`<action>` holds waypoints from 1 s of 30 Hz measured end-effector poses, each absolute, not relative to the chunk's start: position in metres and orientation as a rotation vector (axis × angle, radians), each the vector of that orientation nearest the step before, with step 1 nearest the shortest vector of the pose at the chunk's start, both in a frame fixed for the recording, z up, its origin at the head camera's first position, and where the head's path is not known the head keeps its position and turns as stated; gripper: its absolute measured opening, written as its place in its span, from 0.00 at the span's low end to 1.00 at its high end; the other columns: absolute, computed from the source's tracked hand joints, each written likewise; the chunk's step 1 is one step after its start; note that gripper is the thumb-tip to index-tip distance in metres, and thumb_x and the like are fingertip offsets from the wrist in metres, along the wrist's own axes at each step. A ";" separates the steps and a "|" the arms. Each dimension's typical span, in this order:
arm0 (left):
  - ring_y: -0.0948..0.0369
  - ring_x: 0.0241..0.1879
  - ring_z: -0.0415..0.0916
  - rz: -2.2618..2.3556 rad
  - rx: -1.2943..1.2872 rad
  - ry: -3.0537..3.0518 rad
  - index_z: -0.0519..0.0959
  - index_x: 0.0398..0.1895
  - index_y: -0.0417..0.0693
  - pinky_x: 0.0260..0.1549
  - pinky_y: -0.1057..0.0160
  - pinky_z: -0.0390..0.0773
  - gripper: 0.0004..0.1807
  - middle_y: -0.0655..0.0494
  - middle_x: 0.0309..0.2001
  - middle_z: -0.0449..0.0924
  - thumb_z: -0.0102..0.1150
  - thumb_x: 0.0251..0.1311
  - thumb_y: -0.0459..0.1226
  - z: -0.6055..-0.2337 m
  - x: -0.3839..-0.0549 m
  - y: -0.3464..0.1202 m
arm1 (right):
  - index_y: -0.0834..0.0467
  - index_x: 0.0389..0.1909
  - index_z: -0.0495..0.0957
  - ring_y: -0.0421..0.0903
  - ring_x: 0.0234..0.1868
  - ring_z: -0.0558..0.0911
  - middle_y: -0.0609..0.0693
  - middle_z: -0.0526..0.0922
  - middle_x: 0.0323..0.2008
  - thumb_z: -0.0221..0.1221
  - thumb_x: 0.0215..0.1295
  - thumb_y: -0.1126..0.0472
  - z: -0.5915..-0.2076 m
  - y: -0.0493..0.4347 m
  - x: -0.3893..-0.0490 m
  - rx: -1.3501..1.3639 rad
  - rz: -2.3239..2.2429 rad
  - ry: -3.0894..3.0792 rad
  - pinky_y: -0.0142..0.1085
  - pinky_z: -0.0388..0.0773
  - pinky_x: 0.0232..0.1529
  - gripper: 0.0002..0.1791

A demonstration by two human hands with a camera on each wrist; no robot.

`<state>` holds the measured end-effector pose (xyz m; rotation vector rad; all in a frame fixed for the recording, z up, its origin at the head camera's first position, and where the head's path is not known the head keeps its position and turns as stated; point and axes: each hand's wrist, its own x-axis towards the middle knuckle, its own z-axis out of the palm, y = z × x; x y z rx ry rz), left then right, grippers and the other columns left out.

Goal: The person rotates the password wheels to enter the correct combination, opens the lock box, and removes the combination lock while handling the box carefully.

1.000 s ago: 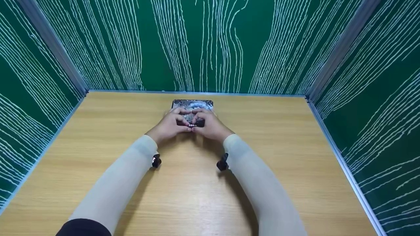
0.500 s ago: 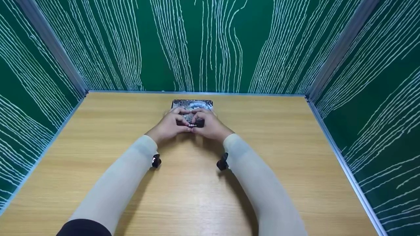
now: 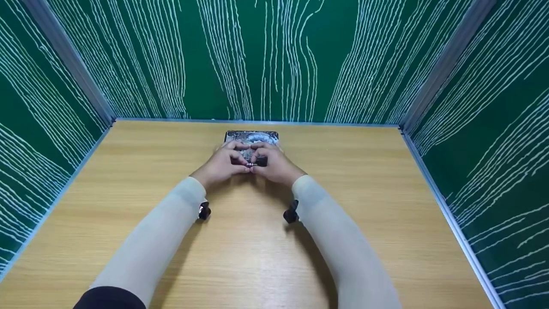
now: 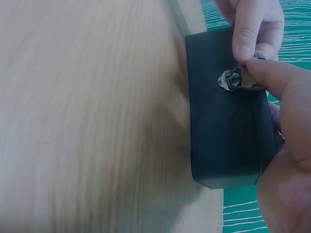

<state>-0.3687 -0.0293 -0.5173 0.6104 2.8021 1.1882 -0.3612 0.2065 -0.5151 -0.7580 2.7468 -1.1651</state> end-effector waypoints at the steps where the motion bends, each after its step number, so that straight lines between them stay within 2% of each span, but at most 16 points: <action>1: 0.48 0.88 0.58 1.192 0.610 2.801 0.94 0.38 0.55 0.92 0.44 0.49 0.07 0.64 0.79 0.77 0.84 0.63 0.44 -0.517 -0.369 -0.030 | 0.52 0.45 0.86 0.64 0.87 0.66 0.54 0.73 0.83 0.75 0.74 0.60 -0.515 0.206 -0.361 -0.762 -1.166 2.746 0.64 0.56 0.91 0.06; 6: 0.48 0.88 0.59 1.188 0.640 2.817 0.94 0.37 0.54 0.92 0.45 0.50 0.07 0.63 0.79 0.78 0.85 0.63 0.43 -0.518 -0.369 -0.031 | 0.54 0.45 0.87 0.65 0.87 0.65 0.56 0.74 0.83 0.75 0.74 0.60 -0.516 0.206 -0.362 -0.808 -1.170 2.741 0.64 0.53 0.92 0.06; 12: 0.48 0.87 0.60 1.190 0.631 2.809 0.95 0.38 0.54 0.92 0.44 0.50 0.07 0.61 0.79 0.78 0.85 0.64 0.43 -0.517 -0.369 -0.030 | 0.53 0.48 0.85 0.65 0.87 0.66 0.55 0.73 0.83 0.75 0.73 0.61 -0.515 0.206 -0.362 -0.767 -1.176 2.720 0.64 0.59 0.90 0.09; 17: 0.47 0.88 0.59 1.179 0.616 2.808 0.95 0.39 0.54 0.92 0.43 0.48 0.07 0.62 0.80 0.76 0.84 0.64 0.44 -0.515 -0.368 -0.030 | 0.52 0.47 0.85 0.64 0.87 0.66 0.53 0.72 0.84 0.74 0.74 0.61 -0.514 0.205 -0.363 -0.740 -1.169 2.720 0.63 0.61 0.89 0.08; 30: 0.47 0.89 0.58 1.170 0.629 2.811 0.94 0.39 0.54 0.92 0.41 0.47 0.07 0.63 0.80 0.76 0.84 0.64 0.44 -0.518 -0.370 -0.030 | 0.53 0.47 0.87 0.65 0.88 0.64 0.53 0.73 0.83 0.74 0.74 0.60 -0.516 0.206 -0.361 -0.716 -1.186 2.734 0.64 0.53 0.92 0.06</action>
